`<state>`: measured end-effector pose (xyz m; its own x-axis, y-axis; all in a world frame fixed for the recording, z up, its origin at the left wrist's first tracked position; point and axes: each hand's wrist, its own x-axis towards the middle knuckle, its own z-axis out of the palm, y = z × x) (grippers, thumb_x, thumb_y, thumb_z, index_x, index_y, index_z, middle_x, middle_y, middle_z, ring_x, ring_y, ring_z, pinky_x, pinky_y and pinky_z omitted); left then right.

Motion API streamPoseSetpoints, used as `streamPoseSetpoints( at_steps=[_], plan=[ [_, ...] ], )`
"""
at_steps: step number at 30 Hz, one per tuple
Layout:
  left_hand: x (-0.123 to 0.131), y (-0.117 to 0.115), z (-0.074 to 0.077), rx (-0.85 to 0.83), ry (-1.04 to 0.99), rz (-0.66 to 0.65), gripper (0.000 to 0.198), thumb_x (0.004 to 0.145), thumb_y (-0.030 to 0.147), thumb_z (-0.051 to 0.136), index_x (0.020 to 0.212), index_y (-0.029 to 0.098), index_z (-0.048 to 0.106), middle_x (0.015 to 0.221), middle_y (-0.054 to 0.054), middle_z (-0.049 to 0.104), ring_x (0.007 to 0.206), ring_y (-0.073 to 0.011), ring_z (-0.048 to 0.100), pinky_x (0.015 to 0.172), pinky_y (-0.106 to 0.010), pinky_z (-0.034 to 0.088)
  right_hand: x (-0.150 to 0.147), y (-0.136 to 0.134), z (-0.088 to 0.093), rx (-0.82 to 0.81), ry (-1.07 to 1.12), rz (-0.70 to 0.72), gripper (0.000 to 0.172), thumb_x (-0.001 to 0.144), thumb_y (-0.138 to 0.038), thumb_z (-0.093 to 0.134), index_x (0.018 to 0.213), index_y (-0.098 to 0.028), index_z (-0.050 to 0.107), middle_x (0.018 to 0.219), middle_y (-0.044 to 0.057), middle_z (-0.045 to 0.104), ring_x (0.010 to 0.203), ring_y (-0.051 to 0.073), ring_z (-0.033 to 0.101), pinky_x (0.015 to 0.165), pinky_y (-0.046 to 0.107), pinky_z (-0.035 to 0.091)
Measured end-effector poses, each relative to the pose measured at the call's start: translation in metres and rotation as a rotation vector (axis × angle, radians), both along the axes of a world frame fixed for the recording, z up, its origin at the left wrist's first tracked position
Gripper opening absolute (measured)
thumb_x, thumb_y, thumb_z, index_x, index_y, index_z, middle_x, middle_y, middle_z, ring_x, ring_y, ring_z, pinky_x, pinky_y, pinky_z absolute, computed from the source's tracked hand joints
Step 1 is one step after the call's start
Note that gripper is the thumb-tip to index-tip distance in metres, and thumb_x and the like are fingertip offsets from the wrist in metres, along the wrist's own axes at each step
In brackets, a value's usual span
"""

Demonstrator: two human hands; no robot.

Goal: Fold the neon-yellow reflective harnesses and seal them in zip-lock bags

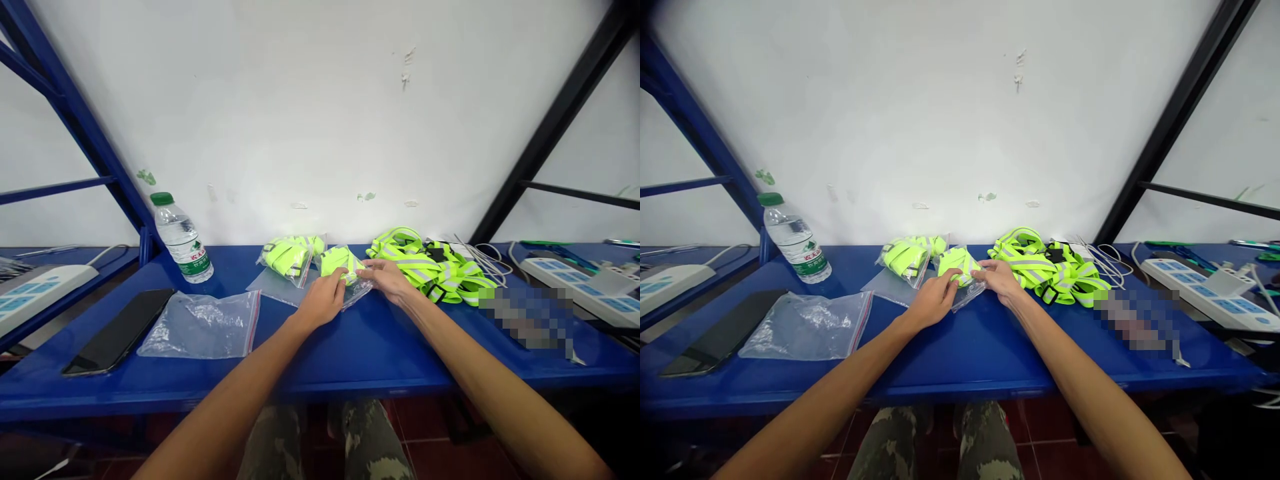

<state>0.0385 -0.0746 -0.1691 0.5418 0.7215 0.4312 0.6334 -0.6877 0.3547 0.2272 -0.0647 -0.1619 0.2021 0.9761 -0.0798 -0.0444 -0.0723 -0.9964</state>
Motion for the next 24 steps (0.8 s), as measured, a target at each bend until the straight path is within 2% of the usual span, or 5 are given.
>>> streamPoseSetpoints(
  at_steps=[4,9,13,19,24],
  plan=[
    [0.002,0.001,0.008,0.15,0.004,-0.007,0.038,0.095,0.02,0.034,0.129,0.016,0.05,0.111,-0.011,0.064,0.106,-0.0213,0.058,0.094,-0.034,0.044,0.01,0.001,0.014,0.188,0.059,0.006,0.053,0.046,-0.019,0.084,0.095,-0.015,0.066,0.068,-0.003,0.059,0.058,0.013,0.057,0.059,0.03,0.052],
    [0.015,-0.001,0.056,0.378,0.006,0.081,0.049,0.094,0.039,0.042,0.136,0.015,0.044,0.137,-0.015,0.048,0.134,-0.029,0.036,0.111,-0.044,0.029,0.019,-0.006,0.044,0.469,-0.226,0.16,0.048,0.058,-0.029,0.081,0.103,-0.017,0.068,0.082,0.001,0.063,0.069,0.014,0.058,0.068,0.031,0.052],
    [0.025,0.003,0.085,0.181,0.116,0.038,0.048,0.097,0.043,0.031,0.134,0.017,0.046,0.119,-0.013,0.063,0.113,-0.027,0.056,0.096,-0.041,0.042,0.005,-0.016,0.054,0.535,-0.129,0.293,0.046,0.059,-0.034,0.083,0.099,-0.018,0.068,0.089,0.004,0.067,0.08,0.017,0.061,0.074,0.031,0.053],
    [0.018,0.014,0.067,0.02,0.271,0.143,0.057,0.098,0.049,0.019,0.097,0.017,0.067,0.09,-0.011,0.071,0.086,-0.0256,0.066,0.075,-0.035,0.047,-0.013,-0.018,0.031,0.299,0.161,0.226,0.066,0.05,-0.031,0.089,0.108,-0.021,0.061,0.08,0.0,0.067,0.066,0.015,0.062,0.063,0.031,0.055],
    [0.007,0.018,0.055,0.057,0.347,0.232,0.064,0.097,0.053,0.019,0.09,0.016,0.071,0.086,-0.013,0.071,0.082,-0.0279,0.067,0.073,-0.037,0.048,-0.008,-0.013,0.014,0.106,0.168,0.214,0.042,0.058,-0.035,0.086,0.092,-0.016,0.068,0.08,0.004,0.069,0.066,0.014,0.062,0.058,0.028,0.055]
  ],
)
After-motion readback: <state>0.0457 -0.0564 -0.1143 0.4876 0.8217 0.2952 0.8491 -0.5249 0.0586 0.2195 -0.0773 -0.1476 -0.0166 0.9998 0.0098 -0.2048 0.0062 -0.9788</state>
